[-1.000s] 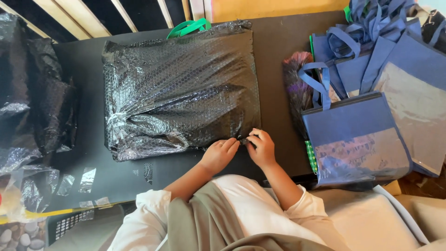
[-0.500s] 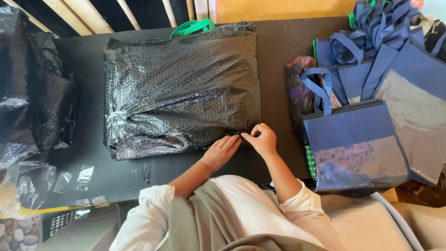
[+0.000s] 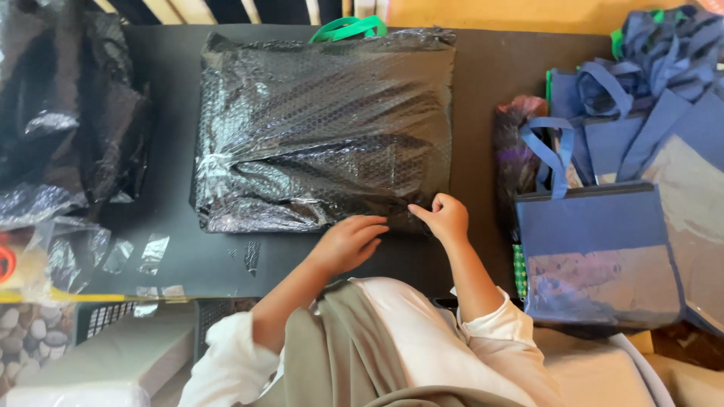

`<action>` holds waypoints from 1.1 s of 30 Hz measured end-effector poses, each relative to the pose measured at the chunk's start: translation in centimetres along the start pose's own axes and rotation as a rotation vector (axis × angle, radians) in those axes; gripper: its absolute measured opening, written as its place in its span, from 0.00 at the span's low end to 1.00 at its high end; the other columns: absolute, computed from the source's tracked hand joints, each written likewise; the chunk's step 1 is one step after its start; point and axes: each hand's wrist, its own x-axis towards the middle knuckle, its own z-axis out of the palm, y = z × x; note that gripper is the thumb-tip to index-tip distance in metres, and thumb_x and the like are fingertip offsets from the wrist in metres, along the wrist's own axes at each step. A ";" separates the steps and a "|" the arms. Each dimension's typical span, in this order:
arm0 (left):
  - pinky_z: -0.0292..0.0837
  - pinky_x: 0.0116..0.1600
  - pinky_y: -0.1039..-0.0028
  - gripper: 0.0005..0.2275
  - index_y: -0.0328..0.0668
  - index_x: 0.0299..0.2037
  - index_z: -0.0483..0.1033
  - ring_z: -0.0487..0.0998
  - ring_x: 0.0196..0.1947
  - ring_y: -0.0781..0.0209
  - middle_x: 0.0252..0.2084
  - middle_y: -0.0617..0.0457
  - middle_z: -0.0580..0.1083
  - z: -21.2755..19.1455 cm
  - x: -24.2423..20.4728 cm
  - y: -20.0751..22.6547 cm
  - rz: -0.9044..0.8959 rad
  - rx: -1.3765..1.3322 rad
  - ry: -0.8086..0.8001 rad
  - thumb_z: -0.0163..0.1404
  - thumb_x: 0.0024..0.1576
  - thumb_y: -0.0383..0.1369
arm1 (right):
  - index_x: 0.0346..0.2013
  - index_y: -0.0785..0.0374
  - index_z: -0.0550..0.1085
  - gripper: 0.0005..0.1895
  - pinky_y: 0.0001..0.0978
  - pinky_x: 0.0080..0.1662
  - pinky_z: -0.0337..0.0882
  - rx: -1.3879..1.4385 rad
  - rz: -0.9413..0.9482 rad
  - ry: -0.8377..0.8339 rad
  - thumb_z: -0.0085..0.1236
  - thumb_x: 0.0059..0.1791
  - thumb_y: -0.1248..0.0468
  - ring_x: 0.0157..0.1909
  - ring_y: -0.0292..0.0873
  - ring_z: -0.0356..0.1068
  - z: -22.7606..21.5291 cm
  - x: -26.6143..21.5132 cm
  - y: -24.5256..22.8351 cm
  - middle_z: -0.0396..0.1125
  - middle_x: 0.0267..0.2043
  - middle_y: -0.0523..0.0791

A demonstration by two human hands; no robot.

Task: The person smooths and adjusts a black bubble-wrapped package on a table, then uses a feather duster to wipe its surface. The person then lifts the package and moves it off the table.

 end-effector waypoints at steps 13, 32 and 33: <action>0.75 0.50 0.65 0.11 0.47 0.49 0.75 0.77 0.43 0.54 0.46 0.52 0.75 -17.2 -35.4 -2.5 -1.268 0.525 1.184 0.56 0.58 0.24 | 0.16 0.61 0.63 0.31 0.38 0.33 0.65 -0.093 -0.130 0.073 0.77 0.37 0.48 0.28 0.56 0.67 2.3 1.3 3.2 0.56 0.17 0.51; 0.65 0.66 0.53 0.19 0.44 0.56 0.76 0.74 0.61 0.49 0.55 0.47 0.77 -18.1 -40.0 -8.4 -1.796 -0.228 1.710 0.60 0.60 0.44 | 0.17 0.63 0.61 0.34 0.38 0.35 0.66 -0.035 -0.067 0.030 0.78 0.41 0.48 0.28 0.52 0.66 1.2 1.0 2.7 0.58 0.17 0.48; 0.74 0.60 0.55 0.16 0.44 0.53 0.79 0.80 0.55 0.50 0.48 0.47 0.81 -18.1 -39.9 -8.7 -1.815 -0.039 1.712 0.63 0.57 0.39 | 0.17 0.64 0.61 0.33 0.39 0.37 0.67 -0.027 -0.068 0.025 0.78 0.41 0.49 0.29 0.53 0.67 1.2 0.9 2.7 0.58 0.18 0.50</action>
